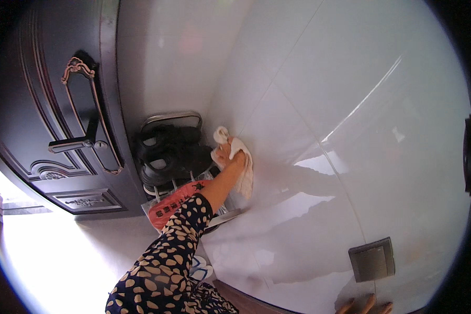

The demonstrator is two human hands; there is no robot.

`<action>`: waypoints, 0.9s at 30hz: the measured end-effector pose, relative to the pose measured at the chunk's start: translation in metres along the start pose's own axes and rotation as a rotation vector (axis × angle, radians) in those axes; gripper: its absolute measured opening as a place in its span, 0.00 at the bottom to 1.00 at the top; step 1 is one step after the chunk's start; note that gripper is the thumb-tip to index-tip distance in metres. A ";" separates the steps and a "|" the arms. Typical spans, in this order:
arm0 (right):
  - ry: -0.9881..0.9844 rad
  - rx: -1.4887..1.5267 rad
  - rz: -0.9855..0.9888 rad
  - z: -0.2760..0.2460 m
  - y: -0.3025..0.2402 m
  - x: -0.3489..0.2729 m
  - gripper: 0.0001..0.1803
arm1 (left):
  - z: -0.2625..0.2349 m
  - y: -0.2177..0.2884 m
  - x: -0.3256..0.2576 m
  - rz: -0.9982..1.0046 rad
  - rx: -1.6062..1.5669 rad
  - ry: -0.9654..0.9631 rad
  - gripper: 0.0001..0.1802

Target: The person cleans a dark metal door and adjacent white tiled walls using a white cloth. They then wipe a wooden table and clean several small white bowls and a red plastic basin with the same cloth.

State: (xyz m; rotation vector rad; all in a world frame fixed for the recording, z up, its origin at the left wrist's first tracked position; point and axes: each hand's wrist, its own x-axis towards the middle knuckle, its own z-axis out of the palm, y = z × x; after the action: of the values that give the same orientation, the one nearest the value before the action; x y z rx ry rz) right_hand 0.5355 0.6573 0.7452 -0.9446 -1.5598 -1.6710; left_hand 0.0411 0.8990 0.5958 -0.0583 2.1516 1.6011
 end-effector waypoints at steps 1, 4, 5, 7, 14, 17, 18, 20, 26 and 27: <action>-0.001 0.011 0.024 -0.003 -0.004 0.006 0.29 | -0.001 0.001 -0.016 -0.069 0.024 -0.025 0.27; -0.020 -0.016 0.070 -0.011 -0.009 0.016 0.30 | -0.011 0.023 -0.055 -0.163 -0.124 -0.033 0.26; -0.016 -0.009 0.074 -0.011 -0.009 0.016 0.29 | -0.014 0.035 -0.061 -0.094 -0.323 0.014 0.25; -0.004 0.003 0.076 -0.013 -0.010 0.017 0.29 | -0.024 0.064 -0.071 0.054 -0.729 0.088 0.22; -0.104 -0.018 -0.014 -0.036 0.004 0.023 0.25 | -0.081 0.134 -0.190 0.997 -0.652 -0.016 0.22; -0.156 0.001 -0.032 -0.045 0.006 0.021 0.27 | -0.093 0.119 -0.229 1.273 -0.680 -0.037 0.26; -0.193 0.012 -0.045 -0.053 0.004 0.029 0.27 | -0.099 0.109 -0.230 1.374 -0.553 -0.034 0.25; -0.189 -0.008 -0.023 -0.061 0.008 0.037 0.25 | -0.110 0.092 -0.255 1.579 -0.481 -0.057 0.25; -0.183 0.022 0.025 -0.067 0.001 0.049 0.19 | -0.127 0.098 -0.248 1.835 -0.406 -0.078 0.24; -0.189 0.015 0.013 -0.068 -0.002 0.054 0.19 | -0.126 0.110 -0.236 1.810 -0.423 -0.080 0.24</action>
State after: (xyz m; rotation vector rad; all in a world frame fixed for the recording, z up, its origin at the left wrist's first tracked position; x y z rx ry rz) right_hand 0.5013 0.5902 0.7879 -1.1296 -1.6830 -1.5968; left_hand 0.1776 0.7642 0.8120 2.2510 1.4453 2.6123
